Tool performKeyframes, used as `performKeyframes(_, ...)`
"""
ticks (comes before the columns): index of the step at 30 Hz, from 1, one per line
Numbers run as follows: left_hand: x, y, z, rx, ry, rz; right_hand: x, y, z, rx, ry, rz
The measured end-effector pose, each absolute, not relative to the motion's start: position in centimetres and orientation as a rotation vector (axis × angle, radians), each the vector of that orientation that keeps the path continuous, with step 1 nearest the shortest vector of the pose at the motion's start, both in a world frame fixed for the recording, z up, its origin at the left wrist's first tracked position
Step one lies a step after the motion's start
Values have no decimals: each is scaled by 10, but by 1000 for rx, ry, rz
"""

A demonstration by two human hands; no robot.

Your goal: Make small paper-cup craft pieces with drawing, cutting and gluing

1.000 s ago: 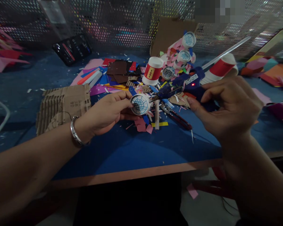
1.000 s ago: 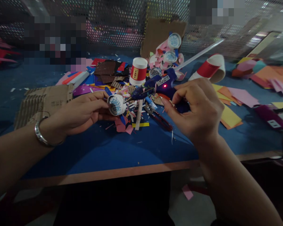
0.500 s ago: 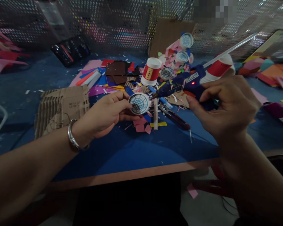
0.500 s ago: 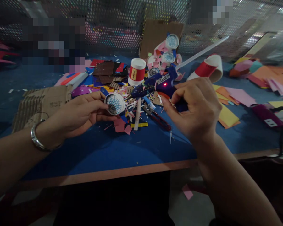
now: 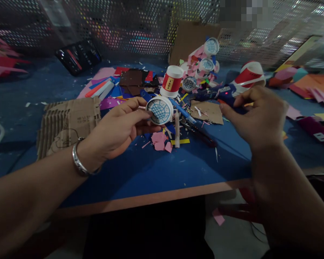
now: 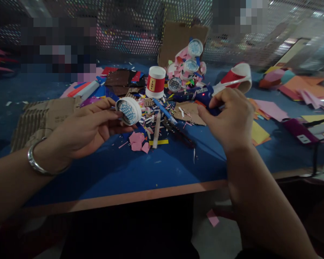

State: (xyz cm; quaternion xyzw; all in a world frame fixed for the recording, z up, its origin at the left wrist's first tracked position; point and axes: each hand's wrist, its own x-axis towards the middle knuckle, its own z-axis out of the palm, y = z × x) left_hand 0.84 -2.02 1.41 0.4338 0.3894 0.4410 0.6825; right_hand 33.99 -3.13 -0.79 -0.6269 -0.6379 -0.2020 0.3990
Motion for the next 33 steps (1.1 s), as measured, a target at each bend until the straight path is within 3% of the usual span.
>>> performKeyframes(10,8,-18,13,940,854,1013,346,-29,-4,-2156,-1575,-109)
performKeyframes(14,9,-17,15,928,872,1031,341,-32,-5,-2294,-1642,-238)
performKeyframes(18,7,-14,14,919,875,1051,320,-42,-3,-1916,-1731,-376)
performKeyframes(24,1,-5,5,1021,885,1048,260,-56,10,-1311,-2251,107)
performKeyframes(28,-3,2,1,1033,878,1114,231,-45,10,-1119,-2478,216)
performKeyframes(33,-6,8,0,1021,863,1166,215,-29,5,-1180,-2666,128)
